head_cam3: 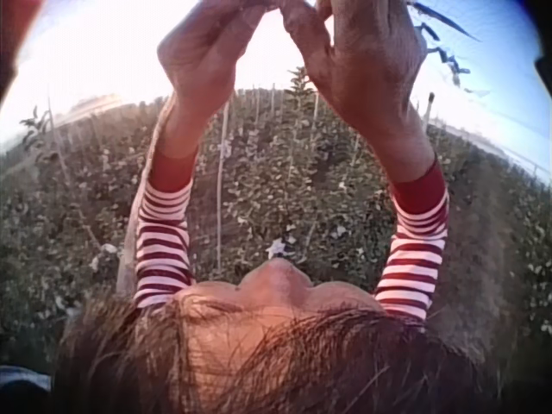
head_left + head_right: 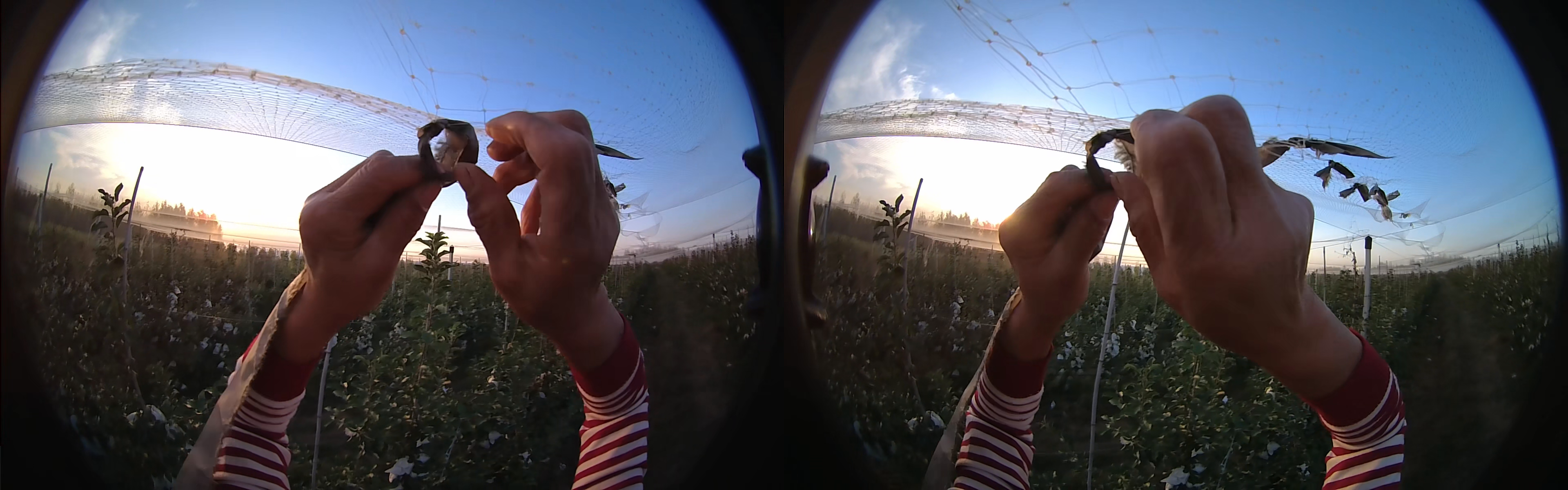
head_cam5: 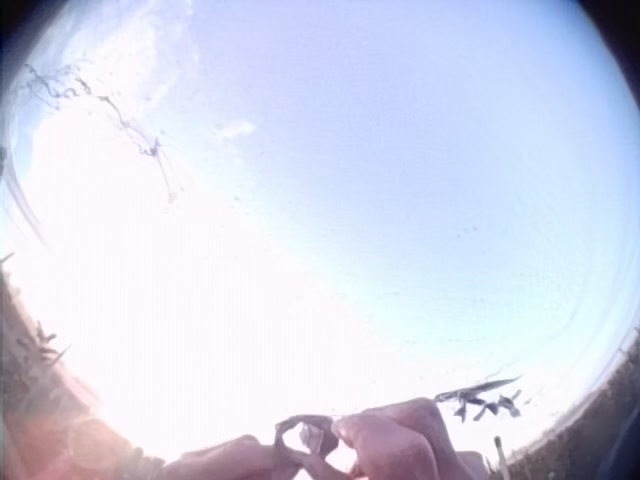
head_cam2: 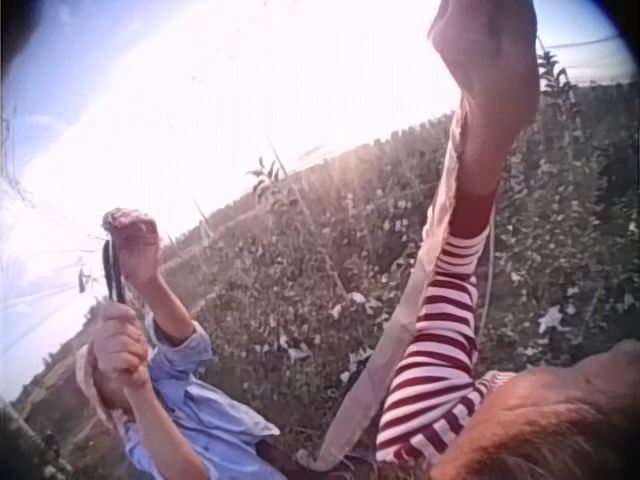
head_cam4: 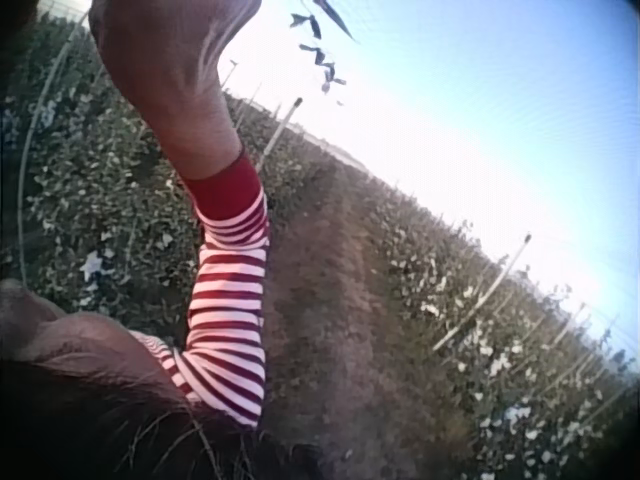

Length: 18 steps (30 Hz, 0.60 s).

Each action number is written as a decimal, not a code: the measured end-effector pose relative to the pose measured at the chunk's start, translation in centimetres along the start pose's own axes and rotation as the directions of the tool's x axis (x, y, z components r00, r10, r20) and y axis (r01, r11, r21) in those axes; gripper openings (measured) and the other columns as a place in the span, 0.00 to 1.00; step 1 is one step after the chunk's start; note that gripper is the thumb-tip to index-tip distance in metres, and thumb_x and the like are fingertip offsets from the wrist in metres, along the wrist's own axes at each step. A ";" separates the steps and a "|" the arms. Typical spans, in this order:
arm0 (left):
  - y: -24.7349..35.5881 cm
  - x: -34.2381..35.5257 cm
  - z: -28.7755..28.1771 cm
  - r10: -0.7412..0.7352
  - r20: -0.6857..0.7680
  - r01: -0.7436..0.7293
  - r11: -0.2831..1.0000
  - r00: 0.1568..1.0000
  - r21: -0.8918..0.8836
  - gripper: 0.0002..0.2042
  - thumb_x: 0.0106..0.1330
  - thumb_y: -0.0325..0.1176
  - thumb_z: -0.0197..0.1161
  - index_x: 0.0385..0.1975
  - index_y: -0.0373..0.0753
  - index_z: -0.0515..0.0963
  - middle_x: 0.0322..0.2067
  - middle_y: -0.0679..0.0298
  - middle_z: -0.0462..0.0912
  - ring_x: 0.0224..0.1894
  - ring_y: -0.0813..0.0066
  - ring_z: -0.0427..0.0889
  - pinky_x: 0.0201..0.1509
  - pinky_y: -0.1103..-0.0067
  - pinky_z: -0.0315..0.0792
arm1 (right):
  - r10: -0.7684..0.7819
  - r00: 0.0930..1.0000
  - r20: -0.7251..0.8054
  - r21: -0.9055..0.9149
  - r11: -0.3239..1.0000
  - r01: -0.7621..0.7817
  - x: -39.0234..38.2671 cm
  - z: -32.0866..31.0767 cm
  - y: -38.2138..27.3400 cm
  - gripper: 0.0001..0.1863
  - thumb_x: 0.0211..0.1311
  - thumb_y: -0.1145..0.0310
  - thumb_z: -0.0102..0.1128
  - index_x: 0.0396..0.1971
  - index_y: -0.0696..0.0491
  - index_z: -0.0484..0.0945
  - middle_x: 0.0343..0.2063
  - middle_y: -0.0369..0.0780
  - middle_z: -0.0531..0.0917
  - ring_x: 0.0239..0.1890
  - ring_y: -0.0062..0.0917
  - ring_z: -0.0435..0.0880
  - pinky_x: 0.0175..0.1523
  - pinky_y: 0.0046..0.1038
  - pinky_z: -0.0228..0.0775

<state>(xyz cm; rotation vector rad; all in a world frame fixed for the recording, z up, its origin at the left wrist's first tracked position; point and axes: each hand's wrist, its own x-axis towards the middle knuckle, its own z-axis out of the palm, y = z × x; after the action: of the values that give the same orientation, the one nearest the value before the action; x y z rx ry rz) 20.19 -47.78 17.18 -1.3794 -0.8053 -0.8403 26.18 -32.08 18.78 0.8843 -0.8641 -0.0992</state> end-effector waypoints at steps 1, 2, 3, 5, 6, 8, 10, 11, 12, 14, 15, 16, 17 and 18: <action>-0.1 -0.2 -0.3 0.007 0.009 -0.008 1.000 1.000 0.029 0.08 0.64 0.19 0.60 0.42 0.32 0.80 0.27 0.68 0.80 0.26 0.88 0.71 0.29 0.86 0.66 | 0.024 1.000 -0.018 0.020 1.000 -0.023 0.1 0.1 -0.3 0.13 0.60 0.69 0.65 0.41 0.57 0.74 0.31 0.40 0.76 0.21 0.19 0.75 0.20 0.20 0.63; -0.4 -0.4 -0.5 -0.041 -0.011 0.040 0.999 0.999 -0.017 0.08 0.64 0.19 0.60 0.42 0.32 0.80 0.27 0.68 0.80 0.27 0.88 0.71 0.29 0.86 0.66 | 0.030 0.999 0.043 0.019 0.999 -0.031 0.0 0.1 -0.4 0.13 0.60 0.67 0.65 0.40 0.57 0.73 0.31 0.40 0.75 0.21 0.19 0.74 0.20 0.20 0.62; -0.6 -0.6 -0.8 -0.087 -0.033 0.085 0.994 0.996 -0.067 0.08 0.64 0.20 0.60 0.41 0.32 0.80 0.27 0.68 0.80 0.27 0.88 0.71 0.29 0.86 0.66 | 0.033 0.994 0.107 0.015 0.999 -0.034 -0.2 0.0 -0.5 0.14 0.60 0.65 0.65 0.39 0.57 0.73 0.30 0.39 0.75 0.20 0.18 0.73 0.20 0.20 0.62; -0.7 -0.7 -1.1 -0.097 -0.041 0.092 0.988 0.994 -0.122 0.07 0.64 0.20 0.61 0.40 0.31 0.80 0.27 0.69 0.79 0.27 0.88 0.71 0.29 0.86 0.66 | 0.051 0.973 0.224 -0.004 0.999 -0.051 -0.5 0.7 -0.6 0.16 0.60 0.60 0.66 0.36 0.56 0.71 0.29 0.38 0.74 0.17 0.19 0.71 0.19 0.21 0.61; -0.9 -0.8 -1.1 -0.077 -0.022 0.074 0.989 0.997 -0.130 0.07 0.64 0.20 0.60 0.40 0.31 0.80 0.27 0.69 0.79 0.27 0.89 0.71 0.29 0.87 0.66 | 0.107 0.953 0.285 0.016 0.993 -0.116 -0.6 1.0 -0.8 0.15 0.61 0.61 0.65 0.35 0.55 0.71 0.28 0.37 0.73 0.17 0.19 0.70 0.19 0.23 0.61; -1.3 -1.0 -1.2 -0.037 0.013 0.038 0.988 0.999 -0.147 0.06 0.65 0.20 0.60 0.40 0.31 0.80 0.27 0.69 0.78 0.27 0.89 0.70 0.29 0.87 0.66 | 0.066 0.956 0.284 0.041 0.996 -0.081 -0.5 1.7 -0.5 0.12 0.63 0.63 0.63 0.31 0.55 0.71 0.25 0.37 0.73 0.17 0.19 0.70 0.19 0.23 0.59; -1.7 -1.3 -1.2 -0.061 0.024 0.064 0.988 0.998 -0.139 0.06 0.64 0.20 0.60 0.40 0.31 0.80 0.26 0.69 0.78 0.27 0.89 0.72 0.29 0.87 0.67 | -0.001 0.965 0.264 0.071 0.997 -0.019 -0.9 2.1 0.1 0.11 0.65 0.65 0.60 0.30 0.55 0.72 0.22 0.36 0.73 0.16 0.18 0.70 0.19 0.21 0.59; -1.7 -1.5 -1.3 -0.086 0.038 0.090 0.987 0.996 -0.135 0.06 0.64 0.20 0.61 0.40 0.31 0.80 0.26 0.69 0.79 0.27 0.89 0.72 0.29 0.87 0.67 | -0.034 0.967 0.253 0.086 0.996 0.012 -1.1 2.2 0.3 0.11 0.66 0.65 0.59 0.29 0.56 0.72 0.21 0.36 0.73 0.15 0.17 0.70 0.18 0.20 0.58; -1.8 -1.7 -1.5 -0.110 0.051 0.116 0.985 0.993 -0.125 0.06 0.64 0.20 0.61 0.40 0.31 0.80 0.25 0.69 0.79 0.27 0.89 0.72 0.29 0.87 0.67 | 0.073 0.957 0.280 0.225 0.964 -0.139 -1.3 2.3 0.2 0.11 0.68 0.66 0.57 0.28 0.56 0.72 0.20 0.35 0.74 0.14 0.17 0.70 0.18 0.19 0.59; -2.7 -1.7 -1.5 0.042 0.038 -0.042 0.999 0.998 0.013 0.07 0.60 0.21 0.65 0.38 0.32 0.80 0.23 0.67 0.77 0.23 0.85 0.73 0.25 0.84 0.66 | 0.255 0.880 0.402 0.464 0.771 -0.436 -1.8 2.2 -0.3 0.12 0.71 0.65 0.53 0.28 0.57 0.73 0.18 0.34 0.74 0.12 0.15 0.70 0.17 0.17 0.60; -3.0 -1.6 -1.8 0.139 0.046 -0.143 0.983 0.989 0.115 0.08 0.59 0.21 0.66 0.38 0.32 0.80 0.22 0.66 0.76 0.22 0.83 0.72 0.23 0.83 0.66 | 0.336 0.814 0.474 0.545 0.614 -0.571 -2.0 2.0 -0.4 0.14 0.72 0.64 0.51 0.28 0.57 0.73 0.17 0.34 0.74 0.10 0.15 0.70 0.16 0.16 0.62; -3.3 -1.5 -2.0 0.232 0.064 -0.241 0.947 0.971 0.215 0.08 0.58 0.22 0.67 0.37 0.33 0.80 0.21 0.65 0.75 0.20 0.82 0.72 0.22 0.82 0.66 | 0.389 0.779 0.492 0.611 0.483 -0.627 -2.0 1.7 -0.6 0.14 0.72 0.64 0.50 0.28 0.57 0.73 0.17 0.35 0.74 0.10 0.15 0.70 0.15 0.16 0.62; -3.5 -1.5 -2.2 0.324 0.075 -0.331 0.895 0.943 0.299 0.08 0.55 0.24 0.70 0.34 0.33 0.79 0.20 0.65 0.71 0.16 0.78 0.70 0.17 0.79 0.63 | 0.435 0.738 0.516 0.665 0.339 -0.665 -1.8 1.4 -0.7 0.14 0.72 0.64 0.50 0.28 0.57 0.73 0.17 0.36 0.74 0.10 0.16 0.70 0.14 0.16 0.62; -3.8 -1.4 -2.6 0.372 0.092 -0.377 0.842 0.924 0.385 0.08 0.55 0.24 0.70 0.33 0.33 0.79 0.20 0.65 0.70 0.15 0.79 0.69 0.16 0.79 0.61 | 0.470 0.696 0.543 0.709 0.188 -0.680 -1.5 1.2 -0.9 0.14 0.73 0.63 0.50 0.29 0.57 0.73 0.17 0.37 0.75 0.09 0.16 0.70 0.13 0.16 0.62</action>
<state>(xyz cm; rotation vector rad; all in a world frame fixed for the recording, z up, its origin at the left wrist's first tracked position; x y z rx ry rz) 16.15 -50.41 17.74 -1.1247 -0.6410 -0.3342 24.54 -32.78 17.60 1.4724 -1.4583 1.1125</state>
